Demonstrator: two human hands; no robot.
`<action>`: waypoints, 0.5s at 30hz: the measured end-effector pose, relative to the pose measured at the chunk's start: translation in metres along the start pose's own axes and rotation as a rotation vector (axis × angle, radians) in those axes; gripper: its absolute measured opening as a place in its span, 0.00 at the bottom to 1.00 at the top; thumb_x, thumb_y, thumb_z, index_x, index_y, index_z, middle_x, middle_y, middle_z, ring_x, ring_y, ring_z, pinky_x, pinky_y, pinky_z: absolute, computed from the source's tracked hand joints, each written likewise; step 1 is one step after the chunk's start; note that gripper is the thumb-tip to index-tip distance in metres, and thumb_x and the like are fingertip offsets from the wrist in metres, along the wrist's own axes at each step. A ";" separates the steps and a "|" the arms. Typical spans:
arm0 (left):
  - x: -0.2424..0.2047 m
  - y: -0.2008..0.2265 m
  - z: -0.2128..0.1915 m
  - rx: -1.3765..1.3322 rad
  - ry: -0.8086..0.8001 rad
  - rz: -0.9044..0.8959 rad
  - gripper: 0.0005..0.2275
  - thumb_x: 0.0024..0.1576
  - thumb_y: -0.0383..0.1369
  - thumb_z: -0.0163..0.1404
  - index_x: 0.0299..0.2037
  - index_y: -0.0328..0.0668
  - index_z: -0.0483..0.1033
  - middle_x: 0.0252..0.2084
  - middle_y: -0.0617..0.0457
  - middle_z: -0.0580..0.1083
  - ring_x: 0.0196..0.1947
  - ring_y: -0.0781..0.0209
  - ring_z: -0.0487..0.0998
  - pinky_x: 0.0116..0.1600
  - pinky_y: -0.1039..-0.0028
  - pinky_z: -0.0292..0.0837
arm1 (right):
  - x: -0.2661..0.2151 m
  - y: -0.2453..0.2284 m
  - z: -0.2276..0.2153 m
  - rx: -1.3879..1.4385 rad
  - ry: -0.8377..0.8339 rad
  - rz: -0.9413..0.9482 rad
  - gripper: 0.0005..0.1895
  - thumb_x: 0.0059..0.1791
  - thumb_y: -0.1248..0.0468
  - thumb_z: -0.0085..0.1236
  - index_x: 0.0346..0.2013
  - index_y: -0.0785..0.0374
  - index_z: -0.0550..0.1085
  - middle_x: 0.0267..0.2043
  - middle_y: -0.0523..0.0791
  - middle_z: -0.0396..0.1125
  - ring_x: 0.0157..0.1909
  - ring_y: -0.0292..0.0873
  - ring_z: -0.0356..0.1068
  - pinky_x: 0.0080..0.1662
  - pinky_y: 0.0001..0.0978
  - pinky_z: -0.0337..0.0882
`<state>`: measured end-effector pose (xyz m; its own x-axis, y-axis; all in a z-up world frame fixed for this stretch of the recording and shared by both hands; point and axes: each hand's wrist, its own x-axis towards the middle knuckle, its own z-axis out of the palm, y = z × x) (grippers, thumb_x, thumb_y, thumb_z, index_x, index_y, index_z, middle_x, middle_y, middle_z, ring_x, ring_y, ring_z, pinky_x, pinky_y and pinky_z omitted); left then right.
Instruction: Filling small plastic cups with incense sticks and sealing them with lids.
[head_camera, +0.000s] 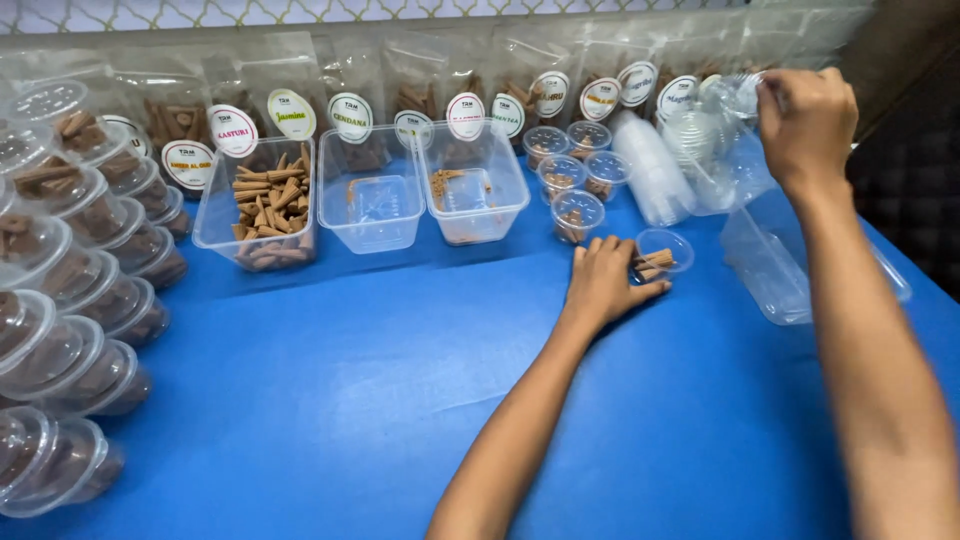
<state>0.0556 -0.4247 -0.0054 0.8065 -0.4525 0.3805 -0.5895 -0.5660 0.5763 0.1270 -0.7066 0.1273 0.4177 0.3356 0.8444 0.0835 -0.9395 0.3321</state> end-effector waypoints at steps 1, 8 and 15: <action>0.000 -0.001 0.000 -0.003 0.000 0.005 0.28 0.47 0.61 0.52 0.44 0.45 0.75 0.45 0.48 0.74 0.49 0.46 0.71 0.53 0.55 0.60 | 0.005 -0.011 -0.014 -0.006 0.000 0.000 0.04 0.61 0.65 0.68 0.50 0.59 0.86 0.45 0.45 0.80 0.42 0.52 0.72 0.44 0.44 0.69; -0.006 0.005 -0.020 -0.129 -0.013 -0.001 0.27 0.42 0.65 0.50 0.31 0.50 0.75 0.34 0.53 0.76 0.42 0.49 0.74 0.45 0.59 0.59 | 0.019 -0.073 -0.070 0.853 0.093 0.568 0.09 0.64 0.69 0.52 0.47 0.67 0.80 0.30 0.46 0.70 0.32 0.35 0.70 0.36 0.27 0.69; -0.037 -0.012 -0.038 -0.458 0.087 0.083 0.27 0.39 0.56 0.65 0.42 0.49 0.80 0.40 0.51 0.78 0.45 0.48 0.78 0.52 0.59 0.71 | -0.001 -0.134 -0.074 0.940 -0.178 0.661 0.10 0.61 0.66 0.50 0.48 0.59 0.81 0.23 0.43 0.65 0.27 0.34 0.62 0.34 0.28 0.64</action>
<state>0.0347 -0.3754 0.0008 0.7696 -0.4131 0.4869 -0.5875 -0.1592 0.7934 0.0484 -0.5759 0.1135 0.7455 -0.1830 0.6409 0.4090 -0.6336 -0.6567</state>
